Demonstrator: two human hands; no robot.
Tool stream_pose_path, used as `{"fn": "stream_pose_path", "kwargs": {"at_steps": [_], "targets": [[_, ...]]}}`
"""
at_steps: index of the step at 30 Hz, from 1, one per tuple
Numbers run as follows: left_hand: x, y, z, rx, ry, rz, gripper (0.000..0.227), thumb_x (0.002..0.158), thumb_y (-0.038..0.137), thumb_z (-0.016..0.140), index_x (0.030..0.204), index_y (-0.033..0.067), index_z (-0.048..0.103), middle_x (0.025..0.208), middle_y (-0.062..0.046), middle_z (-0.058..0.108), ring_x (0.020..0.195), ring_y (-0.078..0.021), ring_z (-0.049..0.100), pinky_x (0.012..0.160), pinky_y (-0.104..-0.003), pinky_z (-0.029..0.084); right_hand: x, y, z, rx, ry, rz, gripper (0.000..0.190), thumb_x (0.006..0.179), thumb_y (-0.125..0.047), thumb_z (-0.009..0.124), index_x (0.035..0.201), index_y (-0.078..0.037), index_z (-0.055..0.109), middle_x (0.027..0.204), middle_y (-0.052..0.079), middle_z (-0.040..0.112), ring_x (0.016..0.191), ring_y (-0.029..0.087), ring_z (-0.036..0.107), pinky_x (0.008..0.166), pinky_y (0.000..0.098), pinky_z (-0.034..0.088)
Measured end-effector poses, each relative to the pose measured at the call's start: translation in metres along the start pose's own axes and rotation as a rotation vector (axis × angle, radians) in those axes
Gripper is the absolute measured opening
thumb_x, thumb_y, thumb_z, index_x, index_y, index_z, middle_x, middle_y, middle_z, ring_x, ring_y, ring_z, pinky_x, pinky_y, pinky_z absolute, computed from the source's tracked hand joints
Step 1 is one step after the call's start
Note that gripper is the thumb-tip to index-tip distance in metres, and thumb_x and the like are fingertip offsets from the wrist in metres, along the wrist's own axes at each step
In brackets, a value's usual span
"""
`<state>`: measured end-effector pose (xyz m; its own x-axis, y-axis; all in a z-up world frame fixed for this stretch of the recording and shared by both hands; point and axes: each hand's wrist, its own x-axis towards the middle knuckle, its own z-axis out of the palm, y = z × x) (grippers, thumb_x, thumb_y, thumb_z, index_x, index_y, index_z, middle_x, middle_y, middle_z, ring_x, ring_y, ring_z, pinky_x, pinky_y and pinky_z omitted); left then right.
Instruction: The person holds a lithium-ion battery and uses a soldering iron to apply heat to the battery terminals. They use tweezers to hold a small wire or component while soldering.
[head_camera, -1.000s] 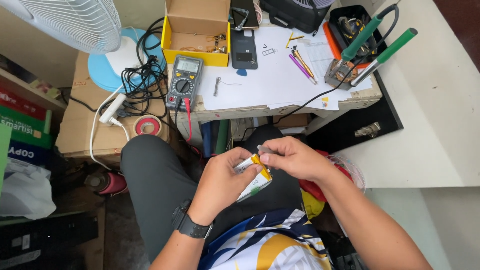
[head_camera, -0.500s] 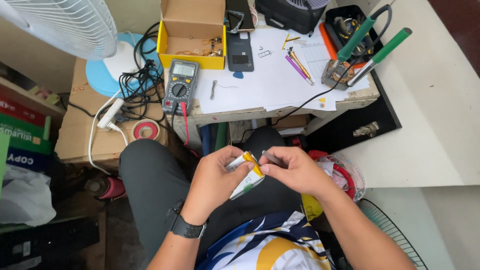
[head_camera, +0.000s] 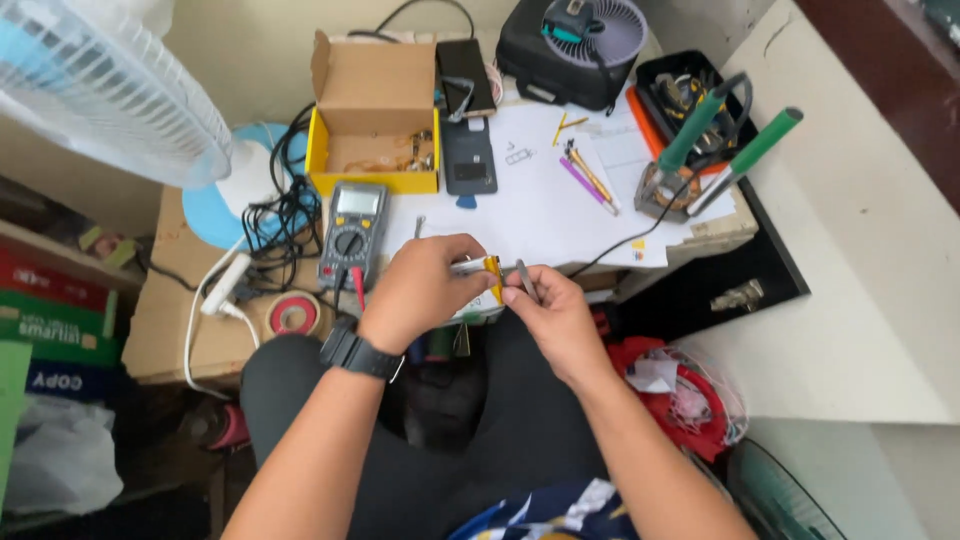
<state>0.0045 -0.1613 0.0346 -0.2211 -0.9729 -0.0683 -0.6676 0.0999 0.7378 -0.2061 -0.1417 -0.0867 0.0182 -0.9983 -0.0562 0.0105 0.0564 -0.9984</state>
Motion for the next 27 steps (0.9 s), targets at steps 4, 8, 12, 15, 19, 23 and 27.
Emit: {"fn": "stream_pose_path", "kwargs": {"at_steps": [4,8,12,15,19,23,27], "targets": [[0.057,-0.017,0.008,0.054,-0.020,0.050,0.036,0.096,0.025,0.083,0.128,0.0084,0.088,0.114,-0.026,0.088,0.117,-0.0527,0.082,0.099,-0.057,0.065,0.033,0.015,-0.001,-0.141,0.126,-0.010,0.009,0.103,-0.006,0.083,0.112,-0.004,0.082,0.085,0.002,0.079,0.083,0.011,0.068,0.079,0.0268,0.054],[0.093,-0.023,0.007,0.106,-0.032,0.055,0.043,0.091,0.026,0.089,0.132,0.0121,0.085,0.113,-0.026,0.087,0.118,-0.0540,0.081,0.099,-0.062,0.065,0.059,0.004,-0.001,-0.426,0.226,0.011,0.014,0.097,-0.016,0.087,0.111,-0.018,0.088,0.088,0.008,0.088,0.085,0.018,0.081,0.075,0.0341,0.061],[0.116,-0.034,0.020,0.149,-0.048,0.032,0.037,0.091,0.027,0.089,0.127,0.0171,0.087,0.118,-0.022,0.088,0.121,-0.0496,0.082,0.103,-0.057,0.065,0.073,-0.006,0.001,-0.615,0.177,0.045,0.020,0.094,-0.021,0.087,0.114,-0.020,0.090,0.090,0.011,0.089,0.083,0.026,0.087,0.072,0.0373,0.065],[0.112,-0.037,0.024,0.179,-0.010,0.008,0.034,0.093,0.025,0.086,0.126,0.0169,0.089,0.115,-0.019,0.085,0.114,-0.0443,0.083,0.096,-0.052,0.067,0.075,-0.023,0.002,-0.691,0.089,0.009,0.022,0.100,-0.018,0.081,0.119,-0.012,0.090,0.094,0.019,0.087,0.088,0.037,0.086,0.075,0.0439,0.067],[0.105,-0.043,0.033,0.223,0.035,0.001,0.034,0.095,0.023,0.087,0.128,0.0155,0.089,0.113,-0.018,0.082,0.112,-0.0424,0.081,0.096,-0.052,0.067,0.079,-0.027,-0.002,-0.785,-0.023,0.012,0.022,0.101,-0.020,0.079,0.120,-0.013,0.090,0.094,0.016,0.085,0.090,0.038,0.085,0.076,0.0446,0.067],[0.095,-0.042,0.036,0.355,0.097,0.065,0.032,0.098,0.027,0.088,0.128,0.0179,0.090,0.117,-0.014,0.078,0.118,-0.0391,0.074,0.104,-0.052,0.059,0.076,-0.027,-0.009,-0.746,-0.016,0.003,0.022,0.103,-0.016,0.077,0.120,-0.011,0.089,0.092,0.017,0.082,0.090,0.038,0.083,0.075,0.0462,0.065],[0.092,-0.054,0.046,0.284,0.148,0.101,0.038,0.100,0.021,0.086,0.137,0.0133,0.086,0.115,-0.016,0.075,0.115,-0.0394,0.072,0.100,-0.053,0.059,0.067,-0.030,-0.011,-0.747,0.009,-0.079,0.028,0.101,-0.012,0.076,0.127,-0.009,0.088,0.097,0.019,0.080,0.092,0.042,0.082,0.077,0.0460,0.066]]}}
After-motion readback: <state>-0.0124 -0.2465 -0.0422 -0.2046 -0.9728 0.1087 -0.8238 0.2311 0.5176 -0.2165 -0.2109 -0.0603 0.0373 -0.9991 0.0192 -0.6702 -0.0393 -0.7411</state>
